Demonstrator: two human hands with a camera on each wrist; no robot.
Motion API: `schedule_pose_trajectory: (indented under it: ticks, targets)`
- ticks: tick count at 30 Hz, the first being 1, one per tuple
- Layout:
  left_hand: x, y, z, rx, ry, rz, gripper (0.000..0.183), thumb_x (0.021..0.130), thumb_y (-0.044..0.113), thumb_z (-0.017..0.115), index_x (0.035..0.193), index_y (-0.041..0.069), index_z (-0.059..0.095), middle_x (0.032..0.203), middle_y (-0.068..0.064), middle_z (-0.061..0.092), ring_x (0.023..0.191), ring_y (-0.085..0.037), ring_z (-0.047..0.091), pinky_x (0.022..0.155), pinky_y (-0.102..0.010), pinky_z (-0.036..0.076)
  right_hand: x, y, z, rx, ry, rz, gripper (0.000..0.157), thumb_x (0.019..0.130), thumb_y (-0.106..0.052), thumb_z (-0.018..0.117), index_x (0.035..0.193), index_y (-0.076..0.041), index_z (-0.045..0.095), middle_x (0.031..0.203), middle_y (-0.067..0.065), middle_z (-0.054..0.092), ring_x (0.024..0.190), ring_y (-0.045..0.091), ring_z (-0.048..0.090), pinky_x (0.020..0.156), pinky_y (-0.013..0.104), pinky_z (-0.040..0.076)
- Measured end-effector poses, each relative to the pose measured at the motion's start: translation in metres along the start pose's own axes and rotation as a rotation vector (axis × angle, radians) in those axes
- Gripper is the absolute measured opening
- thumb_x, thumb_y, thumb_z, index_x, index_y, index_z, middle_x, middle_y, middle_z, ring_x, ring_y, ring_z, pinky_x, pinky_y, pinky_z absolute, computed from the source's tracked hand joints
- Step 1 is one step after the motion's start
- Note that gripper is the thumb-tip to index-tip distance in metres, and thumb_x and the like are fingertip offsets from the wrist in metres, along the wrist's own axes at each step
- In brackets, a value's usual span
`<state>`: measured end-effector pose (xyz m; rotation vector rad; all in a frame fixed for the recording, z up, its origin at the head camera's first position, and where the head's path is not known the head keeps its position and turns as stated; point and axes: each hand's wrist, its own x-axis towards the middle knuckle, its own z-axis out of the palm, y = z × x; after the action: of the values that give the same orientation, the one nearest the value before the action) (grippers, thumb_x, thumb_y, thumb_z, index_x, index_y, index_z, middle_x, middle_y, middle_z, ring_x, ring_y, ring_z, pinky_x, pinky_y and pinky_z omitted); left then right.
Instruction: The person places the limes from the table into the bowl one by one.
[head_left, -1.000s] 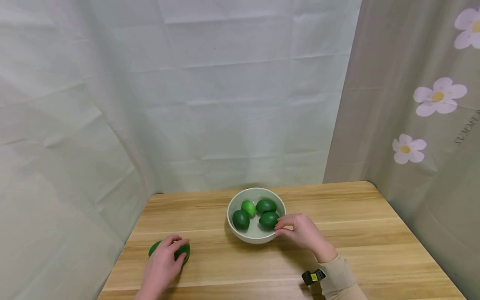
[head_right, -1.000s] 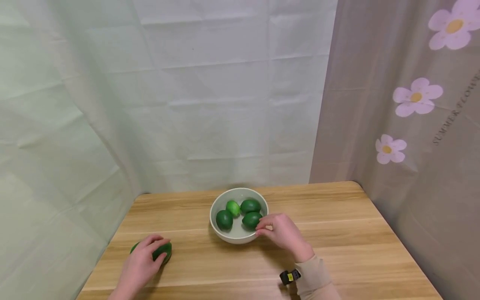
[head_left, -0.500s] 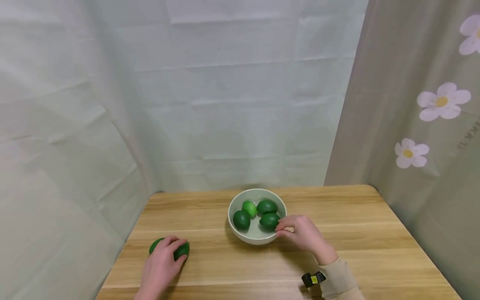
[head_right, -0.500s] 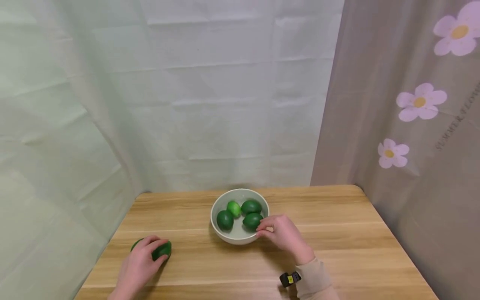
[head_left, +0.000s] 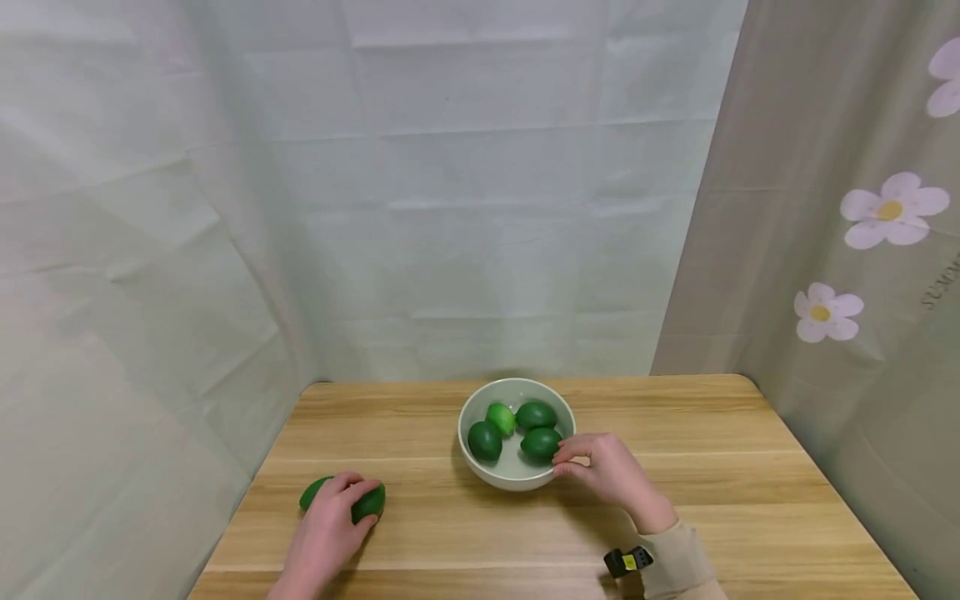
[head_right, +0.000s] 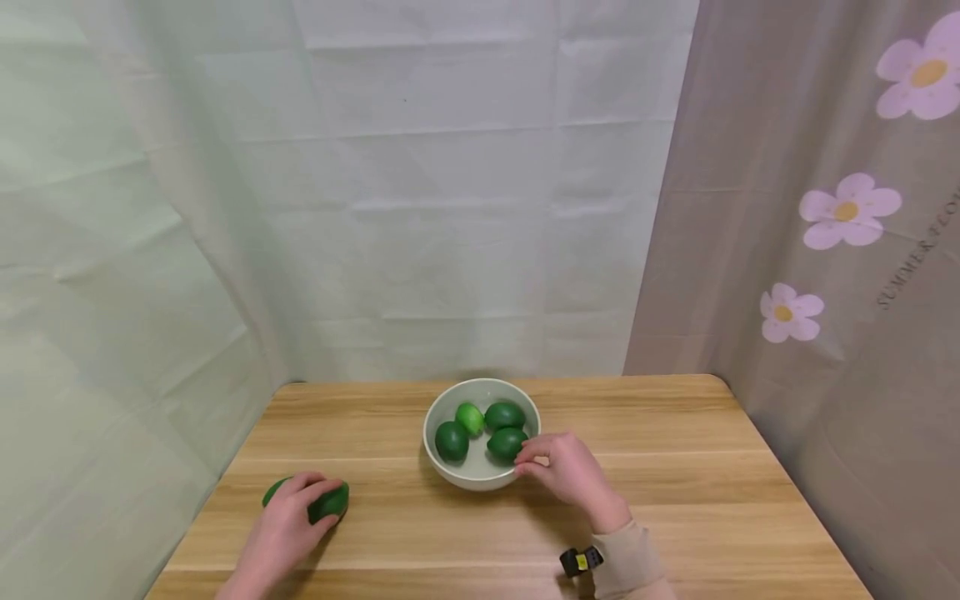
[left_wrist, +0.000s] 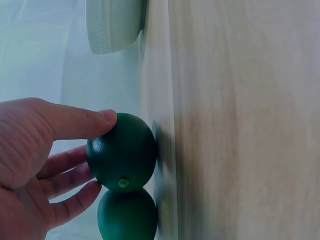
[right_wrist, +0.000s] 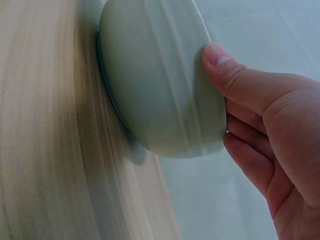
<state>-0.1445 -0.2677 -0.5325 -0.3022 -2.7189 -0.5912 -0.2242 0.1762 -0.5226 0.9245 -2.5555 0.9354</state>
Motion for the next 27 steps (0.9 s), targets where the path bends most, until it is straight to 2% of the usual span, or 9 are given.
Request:
schedule_pose_trajectory:
  ticks: [4, 9, 18, 23, 27]
  targets:
    - [-0.0005, 0.0001, 0.0005, 0.002, -0.007, 0.003, 0.053, 0.071, -0.001, 0.098, 0.12, 0.007, 0.08, 0.112, -0.008, 0.069, 0.106, -0.031, 0.066, 0.089, -0.051, 0.061, -0.0003, -0.0002, 0.0004, 0.002, 0.006, -0.004, 0.011, 0.084, -0.021, 0.091, 0.092, -0.017, 0.085, 0.1, -0.01, 0.08, 0.104, 0.019, 0.076, 0.096, 0.044, 0.063]
    - [-0.0002, 0.0026, -0.0006, -0.009, -0.048, -0.017, 0.057, 0.073, -0.002, 0.096, 0.126, 0.006, 0.078, 0.116, -0.008, 0.069, 0.109, -0.03, 0.066, 0.092, -0.05, 0.061, -0.0003, 0.0015, 0.0012, 0.007, 0.004, -0.004, 0.01, 0.085, -0.022, 0.091, 0.092, -0.017, 0.085, 0.1, -0.011, 0.08, 0.105, 0.018, 0.076, 0.095, 0.043, 0.063]
    - [-0.0001, 0.0068, 0.0004, -0.057, -0.146, -0.077, 0.065, 0.074, 0.007, 0.099, 0.134, 0.014, 0.075, 0.125, -0.003, 0.068, 0.118, -0.028, 0.065, 0.1, -0.05, 0.058, 0.0003, 0.0016, -0.0001, 0.013, -0.008, 0.012, 0.011, 0.085, -0.023, 0.091, 0.093, -0.016, 0.085, 0.102, -0.01, 0.08, 0.106, 0.018, 0.076, 0.096, 0.044, 0.063]
    - [0.0, 0.0062, 0.0007, -0.079, -0.174, -0.108, 0.059, 0.077, 0.011, 0.098, 0.131, 0.013, 0.076, 0.129, -0.004, 0.07, 0.12, -0.029, 0.066, 0.102, -0.051, 0.058, 0.0009, -0.0001, -0.0009, 0.022, -0.016, 0.022, 0.011, 0.086, -0.022, 0.09, 0.094, -0.016, 0.085, 0.102, -0.01, 0.08, 0.106, 0.019, 0.076, 0.096, 0.044, 0.063]
    - [0.0009, 0.0067, -0.0005, -0.112, -0.223, -0.121, 0.055, 0.078, 0.013, 0.098, 0.128, 0.012, 0.078, 0.129, -0.003, 0.071, 0.12, -0.028, 0.068, 0.101, -0.05, 0.058, 0.0009, -0.0007, -0.0012, 0.024, -0.021, 0.029, 0.012, 0.086, -0.022, 0.09, 0.094, -0.015, 0.085, 0.102, -0.009, 0.08, 0.106, 0.018, 0.076, 0.096, 0.044, 0.063]
